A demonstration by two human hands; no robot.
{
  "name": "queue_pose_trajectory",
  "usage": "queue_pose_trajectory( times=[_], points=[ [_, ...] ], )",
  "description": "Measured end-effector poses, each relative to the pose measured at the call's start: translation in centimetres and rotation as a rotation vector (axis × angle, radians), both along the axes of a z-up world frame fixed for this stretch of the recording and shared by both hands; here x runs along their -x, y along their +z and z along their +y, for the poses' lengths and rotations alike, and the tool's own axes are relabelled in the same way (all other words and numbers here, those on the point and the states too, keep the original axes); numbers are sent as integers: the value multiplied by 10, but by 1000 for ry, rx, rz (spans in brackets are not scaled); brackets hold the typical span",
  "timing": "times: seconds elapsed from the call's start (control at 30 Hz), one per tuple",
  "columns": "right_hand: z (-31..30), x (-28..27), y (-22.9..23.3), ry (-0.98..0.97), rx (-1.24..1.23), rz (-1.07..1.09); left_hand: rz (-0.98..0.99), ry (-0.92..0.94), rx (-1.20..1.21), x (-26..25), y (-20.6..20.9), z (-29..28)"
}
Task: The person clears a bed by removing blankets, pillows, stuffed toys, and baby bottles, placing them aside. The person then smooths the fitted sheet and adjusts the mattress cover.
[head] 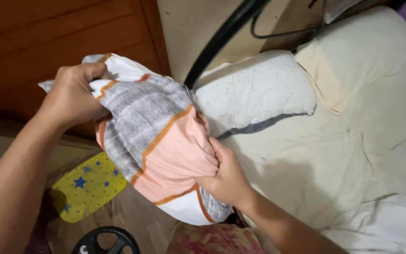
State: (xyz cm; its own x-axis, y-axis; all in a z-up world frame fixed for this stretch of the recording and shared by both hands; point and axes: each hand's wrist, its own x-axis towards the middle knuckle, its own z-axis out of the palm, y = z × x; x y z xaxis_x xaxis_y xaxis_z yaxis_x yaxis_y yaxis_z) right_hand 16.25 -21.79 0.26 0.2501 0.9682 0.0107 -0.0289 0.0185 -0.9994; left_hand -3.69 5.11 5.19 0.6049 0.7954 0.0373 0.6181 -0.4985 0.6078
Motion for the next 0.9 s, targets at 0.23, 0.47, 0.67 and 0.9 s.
queue_pose_trajectory(
  times=[0.23,0.47,0.67,0.9],
  points=[
    [54,3,-72,-130,223,-301,430,36,67,18,-37,66],
    [116,-19,-235,-158,458,-396,635,-167,105,14,-191,117],
    [124,-3,-336,-115,428,-505,832,-221,150,19,-283,136],
    [158,-46,-416,-292,420,-619,488,91,31,-48,-381,180]
  ],
)
